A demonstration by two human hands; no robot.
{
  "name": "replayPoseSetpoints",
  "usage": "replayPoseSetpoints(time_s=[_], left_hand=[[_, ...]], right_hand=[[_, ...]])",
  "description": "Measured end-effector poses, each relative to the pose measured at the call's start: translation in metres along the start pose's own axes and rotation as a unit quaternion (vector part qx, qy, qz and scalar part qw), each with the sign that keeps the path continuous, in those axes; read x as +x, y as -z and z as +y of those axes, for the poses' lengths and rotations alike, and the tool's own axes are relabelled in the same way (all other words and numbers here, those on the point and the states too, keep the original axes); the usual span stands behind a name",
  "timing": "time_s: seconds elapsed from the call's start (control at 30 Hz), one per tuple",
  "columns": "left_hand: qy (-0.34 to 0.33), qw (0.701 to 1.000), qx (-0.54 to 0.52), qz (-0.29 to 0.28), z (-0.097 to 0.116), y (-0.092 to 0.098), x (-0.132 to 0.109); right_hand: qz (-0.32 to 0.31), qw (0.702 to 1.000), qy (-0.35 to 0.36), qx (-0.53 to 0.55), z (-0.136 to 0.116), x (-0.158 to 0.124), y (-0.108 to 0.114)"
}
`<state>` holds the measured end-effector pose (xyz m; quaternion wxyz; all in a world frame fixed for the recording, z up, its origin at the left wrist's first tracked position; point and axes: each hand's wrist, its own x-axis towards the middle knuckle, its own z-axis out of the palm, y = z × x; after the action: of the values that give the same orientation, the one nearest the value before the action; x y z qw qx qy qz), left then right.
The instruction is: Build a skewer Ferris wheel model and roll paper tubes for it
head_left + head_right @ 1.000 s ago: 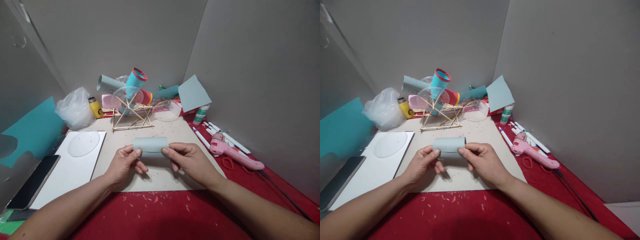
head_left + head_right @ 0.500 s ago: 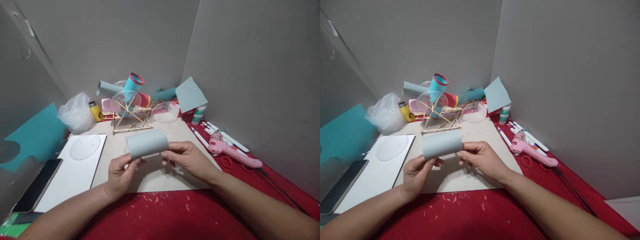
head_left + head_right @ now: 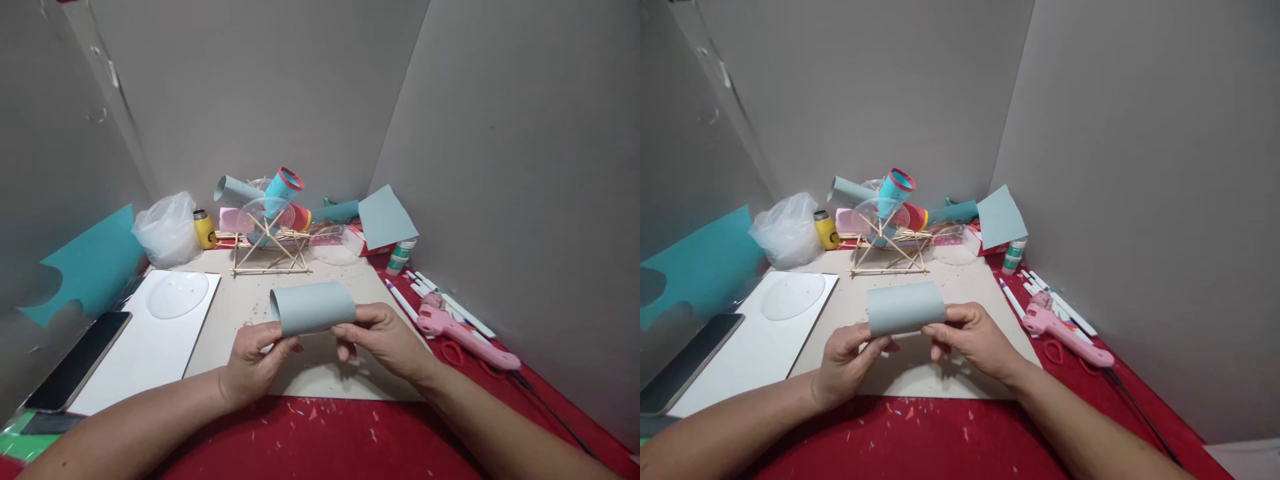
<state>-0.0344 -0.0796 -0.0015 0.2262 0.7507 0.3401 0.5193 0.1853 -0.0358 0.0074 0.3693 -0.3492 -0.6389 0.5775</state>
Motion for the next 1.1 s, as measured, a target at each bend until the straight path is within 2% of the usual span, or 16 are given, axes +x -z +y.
replayPoseSetpoints(time_s=[0.13, 0.33, 0.6, 0.77, 0.93, 1.1], left_hand=[[0.040, 0.999, -0.033, 0.003, -0.005, -0.003, 0.001], [0.057, 0.989, -0.116, 0.065, -0.013, -0.008, -0.003], [0.132, 0.976, -0.161, 0.068, -0.014, -0.008, -0.002], [0.187, 0.959, -0.212, 0.017, -0.018, -0.007, -0.001], [0.193, 0.952, -0.237, -0.024, -0.016, -0.006, 0.000], [0.247, 0.913, -0.322, -0.046, -0.017, -0.009, 0.002]], right_hand=[[0.023, 0.998, -0.032, 0.046, 0.010, 0.004, 0.000], [0.074, 0.989, -0.050, 0.116, 0.014, 0.008, 0.002], [0.097, 0.986, -0.077, 0.114, 0.017, 0.004, -0.003], [0.097, 0.988, -0.079, 0.087, 0.024, 0.001, -0.004], [0.106, 0.989, -0.083, 0.067, 0.025, 0.000, -0.006], [0.108, 0.990, -0.081, 0.043, 0.027, 0.000, -0.007]])
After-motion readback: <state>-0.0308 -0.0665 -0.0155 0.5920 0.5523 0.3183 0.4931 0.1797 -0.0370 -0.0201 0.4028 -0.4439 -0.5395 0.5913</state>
